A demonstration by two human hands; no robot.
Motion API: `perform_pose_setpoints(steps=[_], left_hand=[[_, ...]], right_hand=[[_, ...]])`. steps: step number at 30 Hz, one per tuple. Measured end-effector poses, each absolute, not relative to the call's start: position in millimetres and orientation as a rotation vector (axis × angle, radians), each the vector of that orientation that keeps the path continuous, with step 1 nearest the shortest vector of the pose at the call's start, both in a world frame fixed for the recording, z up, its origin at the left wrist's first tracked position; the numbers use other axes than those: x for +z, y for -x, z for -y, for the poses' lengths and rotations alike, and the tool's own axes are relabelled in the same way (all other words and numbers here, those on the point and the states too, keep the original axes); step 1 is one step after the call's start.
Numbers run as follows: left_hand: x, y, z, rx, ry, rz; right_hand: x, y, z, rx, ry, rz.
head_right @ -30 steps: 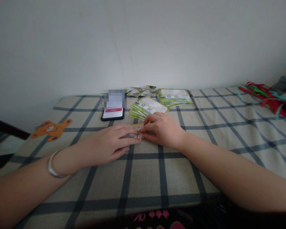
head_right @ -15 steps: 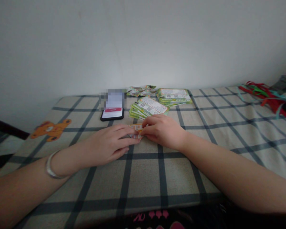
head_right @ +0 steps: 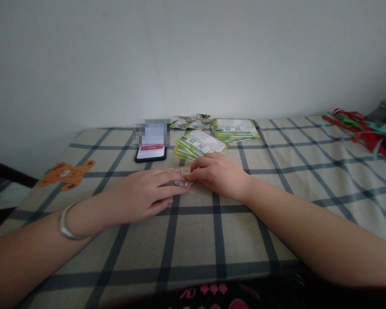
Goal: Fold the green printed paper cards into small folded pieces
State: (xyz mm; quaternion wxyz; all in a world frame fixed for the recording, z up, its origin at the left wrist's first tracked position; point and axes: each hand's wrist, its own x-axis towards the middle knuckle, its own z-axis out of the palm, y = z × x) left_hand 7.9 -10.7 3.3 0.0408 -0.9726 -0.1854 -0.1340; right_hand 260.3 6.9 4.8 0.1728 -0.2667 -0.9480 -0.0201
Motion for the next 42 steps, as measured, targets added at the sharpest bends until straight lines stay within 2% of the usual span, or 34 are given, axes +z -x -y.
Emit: perform_pose_setpoints(steps=[7, 13, 29, 42], left_hand=[[4.3, -8.7, 11.6, -0.433, 2.965, 0.548], [2.3, -7.4, 12.6, -0.389, 2.959, 0.605], [5.7, -9.3, 13.3, -0.372, 2.924, 0.585], [7.0, -8.6, 13.5, -0.408, 2.926, 0.570]], right_hand=[[6.1, -260.6, -6.4, -0.032, 0.764, 2.719], [12.5, -262.3, -3.4, -0.168, 0.704, 2.760], [20.3, -261.1, 5.3, -0.063, 0.647, 2.869], [26.6, -270.0, -0.5, -0.249, 0.736, 2.887]])
